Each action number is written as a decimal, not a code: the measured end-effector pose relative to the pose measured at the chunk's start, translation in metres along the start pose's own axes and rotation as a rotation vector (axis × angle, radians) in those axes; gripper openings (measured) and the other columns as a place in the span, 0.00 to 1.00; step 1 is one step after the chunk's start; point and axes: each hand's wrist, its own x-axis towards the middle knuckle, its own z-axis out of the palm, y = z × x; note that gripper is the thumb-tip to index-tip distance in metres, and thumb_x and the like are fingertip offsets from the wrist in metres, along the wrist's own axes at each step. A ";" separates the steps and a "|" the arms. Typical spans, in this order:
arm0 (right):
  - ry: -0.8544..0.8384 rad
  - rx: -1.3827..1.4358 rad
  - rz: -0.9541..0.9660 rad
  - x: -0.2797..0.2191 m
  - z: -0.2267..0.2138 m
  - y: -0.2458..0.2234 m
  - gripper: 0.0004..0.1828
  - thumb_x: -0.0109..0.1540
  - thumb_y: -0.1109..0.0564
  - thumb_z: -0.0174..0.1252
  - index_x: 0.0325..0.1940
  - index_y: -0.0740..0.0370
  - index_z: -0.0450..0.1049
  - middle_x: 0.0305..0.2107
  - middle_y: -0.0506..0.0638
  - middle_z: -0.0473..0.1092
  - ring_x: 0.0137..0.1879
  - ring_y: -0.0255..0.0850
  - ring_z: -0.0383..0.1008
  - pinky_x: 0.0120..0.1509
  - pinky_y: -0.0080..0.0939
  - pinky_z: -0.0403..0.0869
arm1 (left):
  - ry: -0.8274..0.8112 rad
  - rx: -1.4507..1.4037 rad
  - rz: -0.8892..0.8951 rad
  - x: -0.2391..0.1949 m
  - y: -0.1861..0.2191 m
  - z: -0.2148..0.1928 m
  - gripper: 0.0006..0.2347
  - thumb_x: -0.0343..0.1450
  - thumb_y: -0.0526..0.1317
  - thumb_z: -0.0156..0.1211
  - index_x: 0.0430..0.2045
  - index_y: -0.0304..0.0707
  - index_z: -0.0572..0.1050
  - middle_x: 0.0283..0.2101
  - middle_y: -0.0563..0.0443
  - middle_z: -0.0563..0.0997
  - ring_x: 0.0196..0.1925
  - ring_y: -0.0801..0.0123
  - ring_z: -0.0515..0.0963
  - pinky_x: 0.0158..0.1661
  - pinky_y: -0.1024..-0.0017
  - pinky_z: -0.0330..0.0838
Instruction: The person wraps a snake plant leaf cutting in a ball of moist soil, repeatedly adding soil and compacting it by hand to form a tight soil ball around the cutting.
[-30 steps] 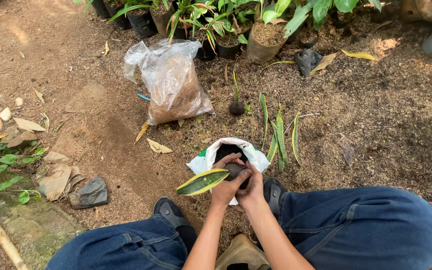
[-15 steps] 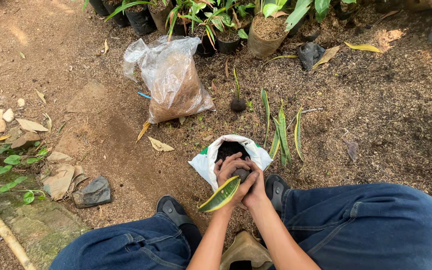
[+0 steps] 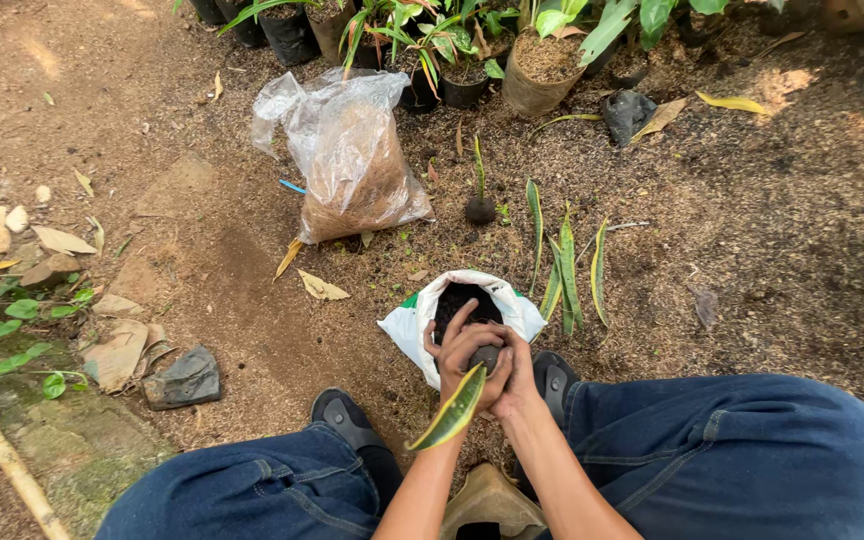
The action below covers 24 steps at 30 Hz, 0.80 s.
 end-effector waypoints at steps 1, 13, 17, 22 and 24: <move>0.022 -0.051 -0.002 -0.001 0.001 0.000 0.17 0.64 0.40 0.54 0.45 0.54 0.73 0.43 0.52 0.74 0.49 0.46 0.77 0.56 0.48 0.78 | 0.002 0.005 0.009 -0.001 -0.002 0.000 0.06 0.59 0.38 0.72 0.24 0.44 0.80 0.40 0.58 0.87 0.70 0.55 0.75 0.73 0.48 0.30; -0.002 -0.042 -0.089 0.016 -0.007 -0.007 0.19 0.67 0.44 0.45 0.44 0.60 0.72 0.42 0.55 0.74 0.49 0.47 0.78 0.56 0.50 0.78 | -0.060 0.122 0.067 0.016 0.025 -0.009 0.18 0.60 0.53 0.75 0.37 0.45 0.82 0.59 0.46 0.79 0.73 0.48 0.64 0.68 0.43 0.29; -0.076 0.040 -0.122 0.023 -0.005 -0.012 0.15 0.71 0.45 0.47 0.49 0.57 0.73 0.44 0.53 0.73 0.51 0.48 0.75 0.58 0.51 0.76 | -0.110 0.025 0.059 0.028 0.035 -0.015 0.21 0.65 0.55 0.70 0.45 0.41 0.80 0.56 0.51 0.81 0.72 0.53 0.68 0.70 0.42 0.32; -0.017 0.027 -0.091 0.010 -0.006 -0.002 0.18 0.69 0.42 0.47 0.50 0.56 0.72 0.45 0.53 0.73 0.53 0.46 0.75 0.60 0.52 0.75 | -0.222 0.103 0.070 0.028 0.035 -0.010 0.09 0.75 0.44 0.60 0.32 0.42 0.85 0.50 0.56 0.86 0.69 0.56 0.74 0.71 0.40 0.33; 0.006 -0.015 -0.093 0.011 -0.009 0.000 0.18 0.67 0.43 0.46 0.51 0.53 0.74 0.44 0.51 0.73 0.52 0.44 0.75 0.59 0.50 0.75 | -0.197 0.124 0.068 0.026 0.033 -0.010 0.09 0.75 0.41 0.58 0.29 0.40 0.85 0.48 0.56 0.87 0.67 0.57 0.76 0.71 0.40 0.33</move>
